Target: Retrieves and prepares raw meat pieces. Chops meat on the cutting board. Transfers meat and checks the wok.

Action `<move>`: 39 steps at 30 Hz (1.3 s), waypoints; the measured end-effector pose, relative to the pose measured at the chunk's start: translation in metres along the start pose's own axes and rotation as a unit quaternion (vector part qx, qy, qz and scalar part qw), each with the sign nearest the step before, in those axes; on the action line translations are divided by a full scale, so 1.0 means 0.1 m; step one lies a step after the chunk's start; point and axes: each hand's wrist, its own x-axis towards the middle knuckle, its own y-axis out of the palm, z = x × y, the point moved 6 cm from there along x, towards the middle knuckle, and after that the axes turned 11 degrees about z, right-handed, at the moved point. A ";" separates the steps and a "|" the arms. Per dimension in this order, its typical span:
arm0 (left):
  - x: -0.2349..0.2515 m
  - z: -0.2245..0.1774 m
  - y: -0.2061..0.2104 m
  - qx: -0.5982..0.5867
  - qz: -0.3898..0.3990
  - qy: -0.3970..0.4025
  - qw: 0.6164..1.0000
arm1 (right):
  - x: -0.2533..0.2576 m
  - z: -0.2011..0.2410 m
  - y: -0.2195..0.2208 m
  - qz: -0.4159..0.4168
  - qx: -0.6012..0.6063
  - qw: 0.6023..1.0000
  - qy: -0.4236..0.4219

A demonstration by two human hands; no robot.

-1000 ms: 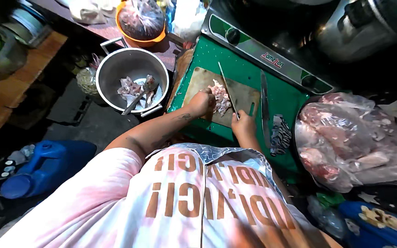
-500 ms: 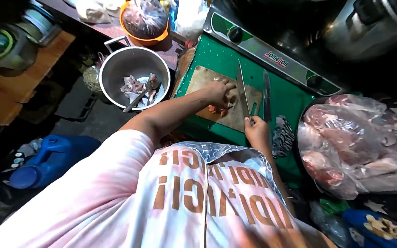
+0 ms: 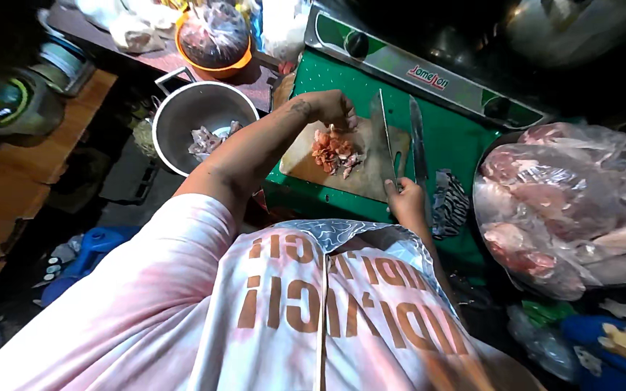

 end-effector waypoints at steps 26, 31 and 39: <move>-0.82 0.25 0.23 0.090 -0.286 0.071 0.951 | -0.18 0.20 0.12 0.026 0.082 0.995 -0.040; -0.92 0.70 1.04 0.184 -0.210 0.030 0.960 | -0.30 0.55 0.35 0.114 0.081 0.985 -0.102; -1.06 0.94 1.12 0.111 -0.340 0.101 0.928 | -0.28 0.74 0.88 0.176 0.009 0.980 -0.095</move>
